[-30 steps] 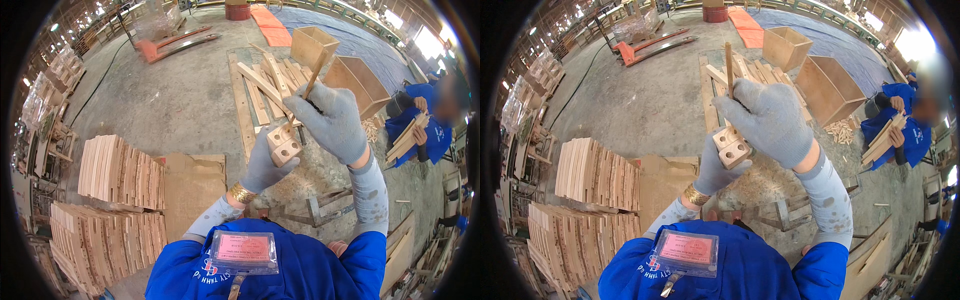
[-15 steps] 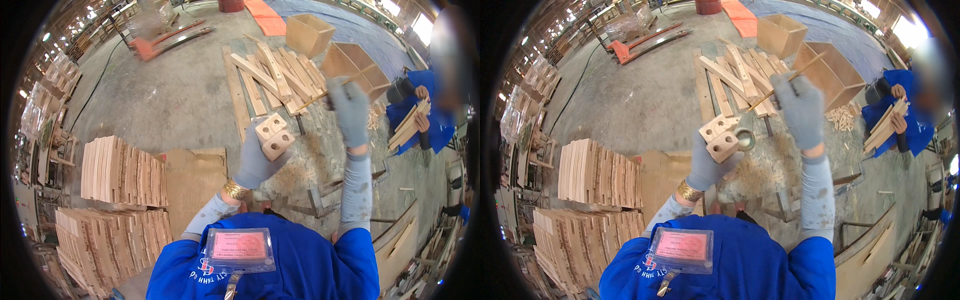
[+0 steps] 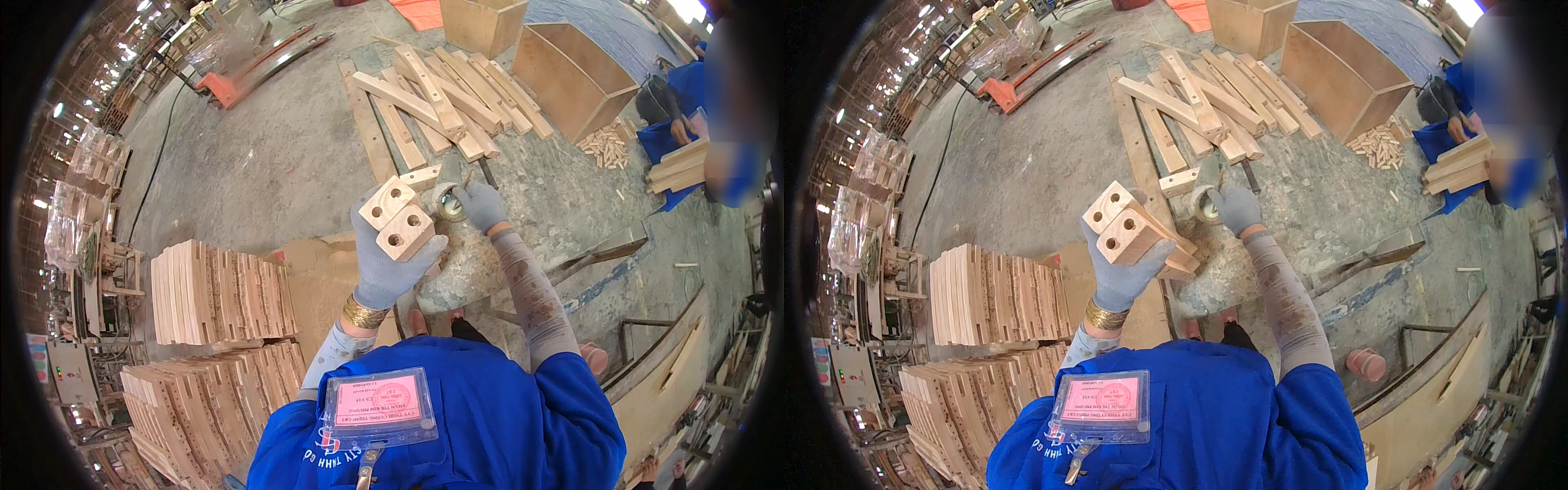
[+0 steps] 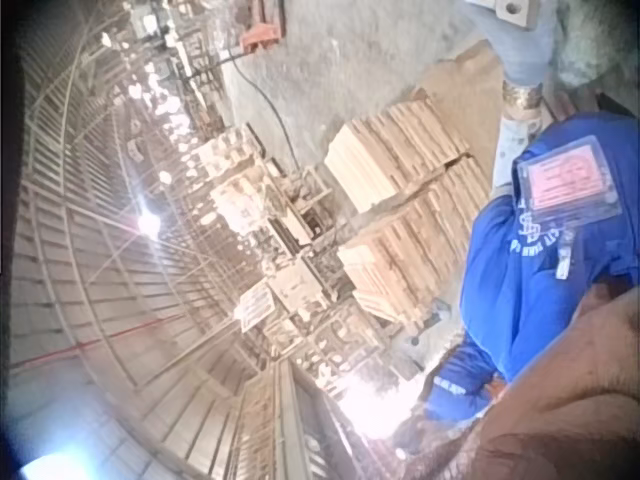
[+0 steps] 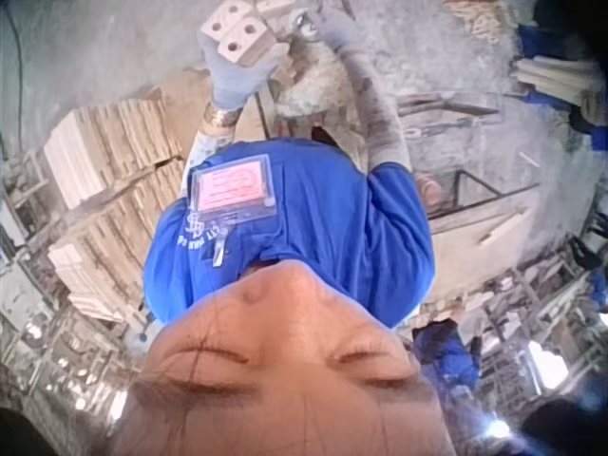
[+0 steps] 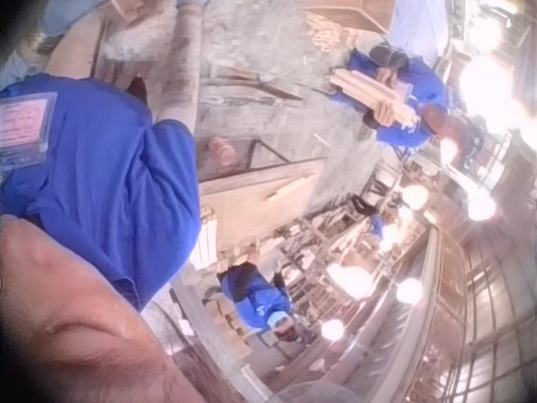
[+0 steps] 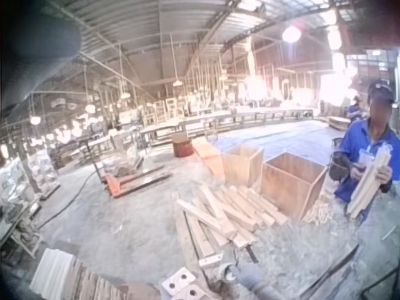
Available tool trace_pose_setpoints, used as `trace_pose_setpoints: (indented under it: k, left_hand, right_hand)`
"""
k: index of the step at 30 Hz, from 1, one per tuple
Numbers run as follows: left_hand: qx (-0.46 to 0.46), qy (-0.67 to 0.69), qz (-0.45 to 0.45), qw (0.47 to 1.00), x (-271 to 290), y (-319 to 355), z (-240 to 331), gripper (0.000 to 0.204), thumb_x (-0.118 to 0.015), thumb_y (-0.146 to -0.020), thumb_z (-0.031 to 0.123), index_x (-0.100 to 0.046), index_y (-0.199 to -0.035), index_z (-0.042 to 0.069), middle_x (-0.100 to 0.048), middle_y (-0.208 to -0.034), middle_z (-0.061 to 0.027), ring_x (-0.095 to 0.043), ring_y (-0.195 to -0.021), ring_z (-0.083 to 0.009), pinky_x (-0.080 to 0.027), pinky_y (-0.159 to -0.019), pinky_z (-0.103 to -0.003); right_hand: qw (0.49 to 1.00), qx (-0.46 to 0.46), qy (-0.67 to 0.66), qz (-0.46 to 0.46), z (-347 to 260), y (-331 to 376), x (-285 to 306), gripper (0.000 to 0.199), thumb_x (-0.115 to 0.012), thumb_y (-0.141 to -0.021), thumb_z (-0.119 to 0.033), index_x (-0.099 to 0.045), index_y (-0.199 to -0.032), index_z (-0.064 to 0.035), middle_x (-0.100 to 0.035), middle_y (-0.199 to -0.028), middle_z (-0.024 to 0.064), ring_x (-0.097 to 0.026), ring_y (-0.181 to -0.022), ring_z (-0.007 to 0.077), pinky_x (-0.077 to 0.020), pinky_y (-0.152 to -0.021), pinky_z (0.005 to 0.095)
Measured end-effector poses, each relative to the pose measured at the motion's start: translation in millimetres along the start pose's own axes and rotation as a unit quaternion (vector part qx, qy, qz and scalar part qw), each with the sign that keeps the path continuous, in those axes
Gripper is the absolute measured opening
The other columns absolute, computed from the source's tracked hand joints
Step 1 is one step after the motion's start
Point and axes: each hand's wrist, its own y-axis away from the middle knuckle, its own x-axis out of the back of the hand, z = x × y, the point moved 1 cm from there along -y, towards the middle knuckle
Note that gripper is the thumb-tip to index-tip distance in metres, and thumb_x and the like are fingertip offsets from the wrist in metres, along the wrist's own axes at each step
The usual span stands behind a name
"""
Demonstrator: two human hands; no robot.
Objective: The person applies glue to the pre-drilled holes of small wooden blocks using a thin brush. They pick up blocks from a stack, dip the brush into a container of glue, and carefully fill the holes before placing the blocks back onto the stack. The process is repeated for multiple blocks in a repetitive assembly line manner.
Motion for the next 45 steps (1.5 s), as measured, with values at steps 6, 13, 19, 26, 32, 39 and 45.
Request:
trace_pose_setpoints:
  k: [6,13,19,26,32,39,45]
  left_hand:
    - [0.003,0.031,0.018,0.999,-1.9,-1.7,-1.7,0.079,-0.082,-0.060,0.011,-0.030,-0.120,0.006,-0.049,-0.118,-0.0128,-0.051,-0.106,-0.0193,-0.047,-0.088,-0.033]
    - [0.028,0.039,0.026,0.999,-2.1,-5.2,-3.9,0.082,-0.082,-0.060,0.016,-0.030,-0.121,0.002,-0.044,-0.115,-0.0124,-0.048,-0.105,-0.0209,-0.043,-0.088,-0.034]
    - [0.006,0.026,0.034,0.999,-2.3,-9.5,-5.4,0.079,-0.081,-0.059,0.008,-0.031,-0.120,0.005,-0.049,-0.115,-0.0121,-0.051,-0.103,-0.0182,-0.047,-0.086,-0.032]
    - [0.025,0.088,0.014,0.996,-9.8,-15.3,-1.1,0.080,-0.082,-0.060,0.012,-0.030,-0.121,0.004,-0.047,-0.116,-0.0115,-0.050,-0.104,-0.0180,-0.046,-0.085,-0.031]
    - [0.017,0.067,0.017,0.997,-7.3,-19.9,3.6,0.079,-0.079,-0.064,0.016,-0.029,-0.123,-0.001,-0.047,-0.115,-0.0137,-0.051,-0.103,-0.0193,-0.045,-0.086,-0.032]
    - [0.031,0.122,0.000,0.992,-3.0,-22.1,10.1,0.075,-0.075,-0.068,0.011,-0.029,-0.125,0.001,-0.048,-0.114,-0.0129,-0.051,-0.104,-0.0188,-0.045,-0.087,-0.032]
    - [-0.003,0.114,-0.009,0.993,-2.0,-23.3,11.2,0.072,-0.075,-0.066,0.011,-0.033,-0.124,0.001,-0.050,-0.111,-0.0128,-0.053,-0.102,-0.0209,-0.044,-0.087,-0.033]
  right_hand:
    - [0.999,-0.002,-0.029,0.014,5.6,6.8,2.5,0.044,-0.050,-0.086,-0.039,-0.061,-0.068,-0.0003,-0.059,-0.067,0.0207,-0.058,-0.064,0.0387,-0.0454,-0.060,0.0451]
    - [0.987,0.025,-0.146,0.068,2.7,29.1,4.1,0.040,-0.052,-0.087,-0.031,-0.062,-0.067,0.0017,-0.059,-0.064,0.0188,-0.059,-0.060,0.0347,-0.0452,-0.057,0.0408]
    - [0.796,-0.211,-0.563,0.074,21.2,42.7,-11.7,0.022,-0.055,-0.088,-0.021,-0.061,-0.082,-0.0006,-0.060,-0.066,0.0082,-0.055,-0.053,0.0153,-0.0412,-0.047,0.0289]
    - [0.564,-0.213,-0.791,0.104,28.8,18.6,43.2,0.021,-0.055,-0.089,-0.022,-0.053,-0.081,-0.0025,-0.052,-0.061,0.0028,-0.045,-0.046,0.0108,-0.0366,-0.043,0.0211]
    - [0.807,0.020,-0.565,0.172,-126.5,-0.8,197.9,0.027,-0.057,-0.089,-0.025,-0.059,-0.083,0.0011,-0.058,-0.064,0.0068,-0.051,-0.052,0.0073,-0.0394,-0.045,0.0201]
    - [0.912,0.127,-0.387,0.057,-226.6,11.7,222.8,0.021,-0.065,-0.081,-0.016,-0.066,-0.080,0.0045,-0.059,-0.060,0.0045,-0.054,-0.051,0.0049,-0.0412,-0.046,0.0187]
    - [0.930,0.235,-0.271,0.077,-235.4,9.5,212.2,0.018,-0.069,-0.077,-0.013,-0.066,-0.076,0.0048,-0.059,-0.053,0.0054,-0.053,-0.047,0.0061,-0.0397,-0.043,0.0214]
